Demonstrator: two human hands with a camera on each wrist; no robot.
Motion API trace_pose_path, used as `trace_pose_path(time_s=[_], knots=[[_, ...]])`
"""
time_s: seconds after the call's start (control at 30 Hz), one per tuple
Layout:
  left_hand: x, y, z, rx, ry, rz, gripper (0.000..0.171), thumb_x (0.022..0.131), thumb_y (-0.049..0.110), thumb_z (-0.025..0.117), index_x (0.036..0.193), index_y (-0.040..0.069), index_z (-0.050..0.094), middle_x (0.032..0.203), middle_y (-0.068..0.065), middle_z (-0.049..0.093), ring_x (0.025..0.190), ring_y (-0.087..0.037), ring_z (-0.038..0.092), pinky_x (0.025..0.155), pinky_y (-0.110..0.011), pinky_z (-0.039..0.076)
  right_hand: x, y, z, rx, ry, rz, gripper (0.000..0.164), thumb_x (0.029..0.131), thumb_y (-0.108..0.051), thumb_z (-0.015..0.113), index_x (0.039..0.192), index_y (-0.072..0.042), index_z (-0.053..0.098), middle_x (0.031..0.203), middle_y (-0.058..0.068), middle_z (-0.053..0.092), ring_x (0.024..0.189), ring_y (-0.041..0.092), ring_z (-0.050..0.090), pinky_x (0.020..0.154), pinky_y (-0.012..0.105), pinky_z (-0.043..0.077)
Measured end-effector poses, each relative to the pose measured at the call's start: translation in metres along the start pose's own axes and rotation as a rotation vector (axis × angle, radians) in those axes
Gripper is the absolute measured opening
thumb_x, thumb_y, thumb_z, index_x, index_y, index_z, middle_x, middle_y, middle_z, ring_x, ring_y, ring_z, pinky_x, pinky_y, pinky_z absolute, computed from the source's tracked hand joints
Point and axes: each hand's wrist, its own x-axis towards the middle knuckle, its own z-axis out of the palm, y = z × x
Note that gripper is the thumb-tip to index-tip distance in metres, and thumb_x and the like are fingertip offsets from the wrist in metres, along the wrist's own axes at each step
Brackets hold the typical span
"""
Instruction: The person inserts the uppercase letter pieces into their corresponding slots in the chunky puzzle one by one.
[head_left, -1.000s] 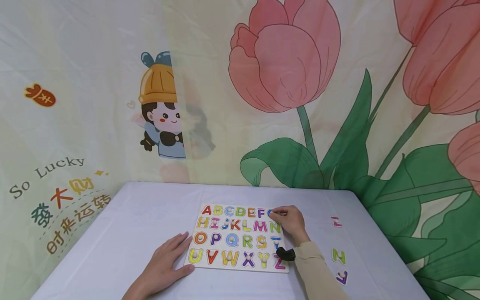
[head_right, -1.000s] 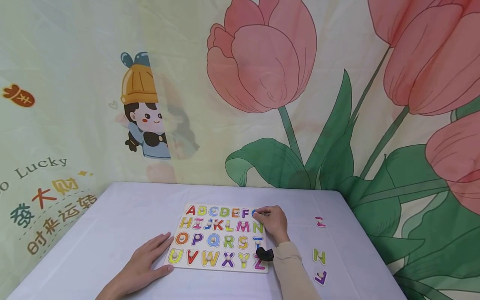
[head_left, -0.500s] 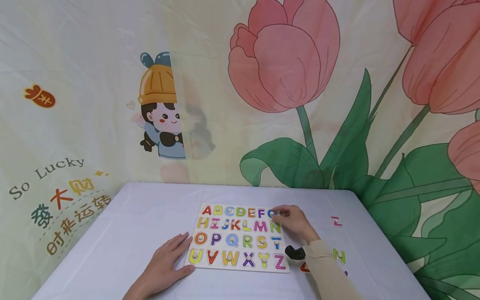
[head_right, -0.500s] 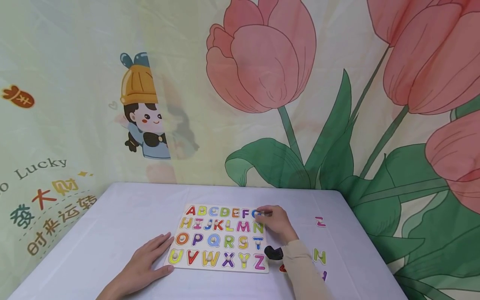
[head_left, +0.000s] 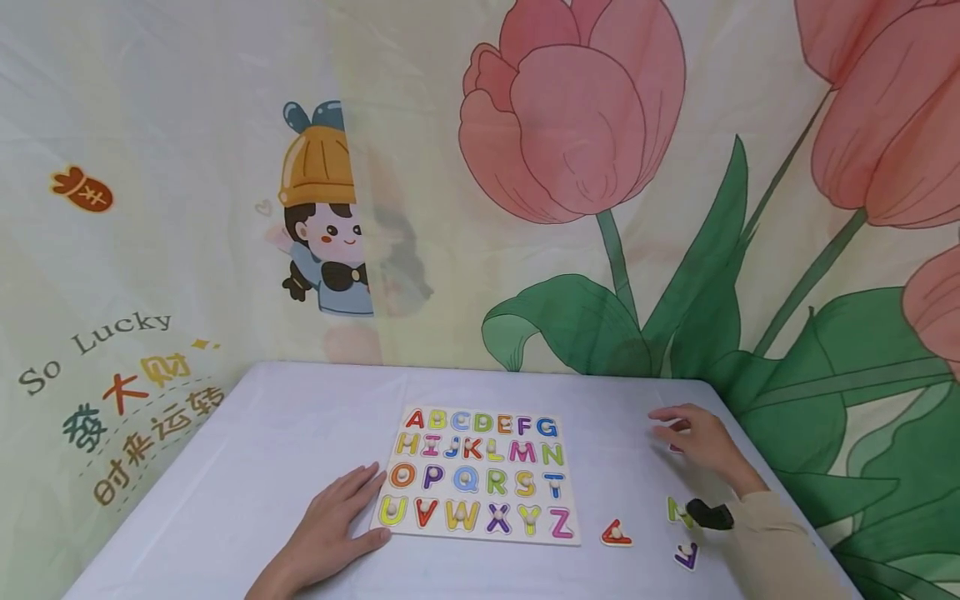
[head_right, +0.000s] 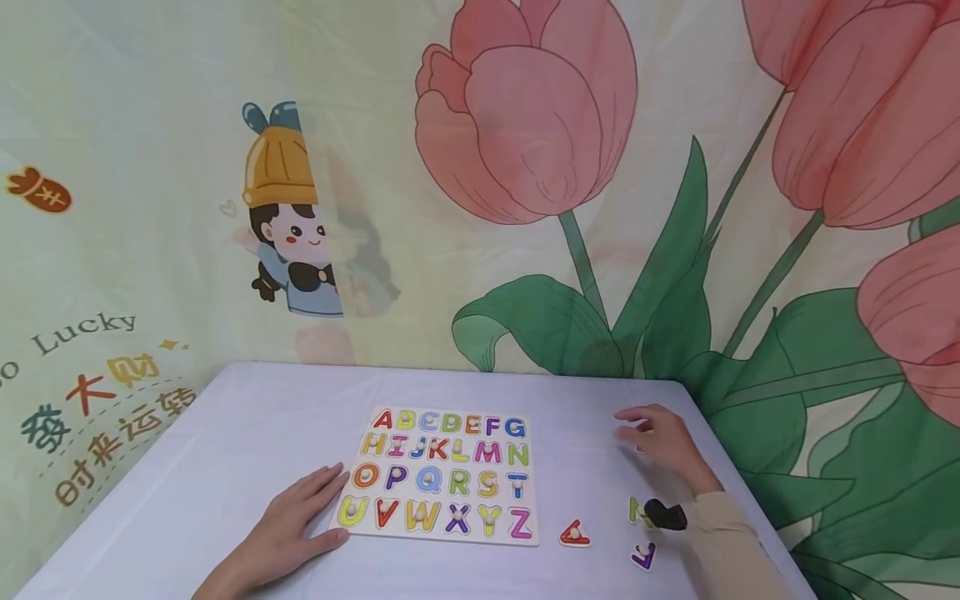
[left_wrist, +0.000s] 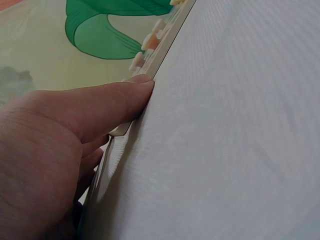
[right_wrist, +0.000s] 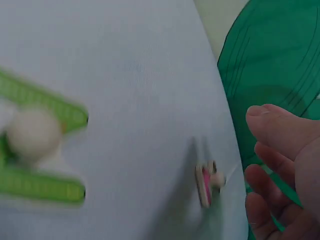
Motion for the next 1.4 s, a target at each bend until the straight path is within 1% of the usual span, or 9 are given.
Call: trace_pose_path(time_s=[0.07,0.13,0.27,0.53,0.7,0.83,0.97,1.23,1.4], knots=[[0.000,-0.002,0.001,-0.003,-0.001,-0.007,0.088,0.089,0.066,0.074,0.160,0.019,0.051,0.168,-0.006,0.043,0.156,-0.037,0.034,0.122,-0.068,0.028,-0.005,0.016,-0.007,-0.029,0.006,0.005,0.026,0.098,-0.014,0.078,0.121,-0.003,0.078,0.124,0.022,0.070,0.099,0.032,0.068,0.071,0.024,0.059],[-0.001,-0.003,0.002,-0.003,-0.001,-0.009,0.088,0.089,0.066,0.073,0.160,0.019,0.051,0.168,-0.006,0.043,0.157,-0.037,0.034,0.122,-0.068,0.028,-0.010,0.029,-0.010,-0.060,0.005,-0.002,0.024,0.097,-0.016,0.079,0.118,-0.003,0.079,0.120,0.020,0.072,0.099,0.032,0.069,0.075,0.023,0.058],[-0.002,-0.005,0.004,-0.003,0.001,-0.010,0.088,0.089,0.067,0.073,0.160,0.018,0.051,0.168,-0.006,0.043,0.157,-0.037,0.034,0.122,-0.068,0.029,-0.016,0.044,-0.011,-0.081,-0.003,-0.008,0.026,0.096,-0.021,0.082,0.117,-0.006,0.080,0.116,0.013,0.075,0.104,0.031,0.068,0.083,0.026,0.059],[0.000,-0.004,0.005,-0.005,-0.009,-0.007,0.088,0.090,0.069,0.071,0.160,0.019,0.050,0.169,-0.006,0.042,0.157,-0.037,0.033,0.122,-0.068,0.028,-0.019,0.058,-0.005,-0.071,-0.016,0.051,0.027,0.097,-0.025,0.080,0.117,-0.006,0.080,0.114,0.012,0.072,0.104,0.030,0.066,0.080,0.024,0.057],[0.002,-0.001,0.005,-0.008,-0.017,-0.018,0.089,0.089,0.067,0.073,0.160,0.019,0.050,0.169,-0.005,0.041,0.157,-0.036,0.032,0.123,-0.068,0.028,-0.020,0.053,-0.005,-0.086,0.006,0.064,0.025,0.096,-0.024,0.082,0.111,-0.005,0.081,0.109,0.012,0.072,0.099,0.027,0.065,0.076,0.024,0.056],[0.002,0.000,0.005,-0.001,-0.029,-0.032,0.089,0.089,0.067,0.073,0.161,0.020,0.050,0.169,-0.004,0.041,0.158,-0.035,0.032,0.123,-0.068,0.027,-0.023,0.037,-0.003,-0.091,0.025,0.063,0.022,0.095,-0.023,0.083,0.111,-0.007,0.082,0.108,0.010,0.073,0.096,0.023,0.063,0.073,0.024,0.054],[0.002,0.000,0.004,-0.001,-0.023,-0.030,0.088,0.089,0.066,0.074,0.161,0.020,0.050,0.169,-0.004,0.041,0.157,-0.035,0.032,0.123,-0.067,0.027,-0.028,0.007,0.004,-0.069,0.015,0.065,0.019,0.095,-0.021,0.083,0.112,-0.013,0.083,0.106,0.004,0.074,0.093,0.019,0.062,0.070,0.023,0.053],[0.001,-0.002,0.003,0.005,0.002,-0.001,0.086,0.091,0.065,0.073,0.161,0.020,0.050,0.169,-0.004,0.041,0.157,-0.035,0.033,0.123,-0.066,0.028,-0.055,-0.070,0.039,0.010,-0.058,0.093,0.015,0.088,-0.021,0.088,0.103,-0.019,0.085,0.094,-0.006,0.071,0.088,0.014,0.063,0.071,0.023,0.055],[0.001,-0.004,0.004,0.009,0.012,0.011,0.086,0.091,0.065,0.072,0.161,0.020,0.050,0.169,-0.004,0.041,0.157,-0.035,0.033,0.123,-0.066,0.028,-0.068,-0.102,0.062,0.036,-0.091,0.135,0.015,0.083,-0.020,0.092,0.095,-0.028,0.086,0.085,-0.011,0.066,0.085,0.012,0.060,0.071,0.022,0.054]])
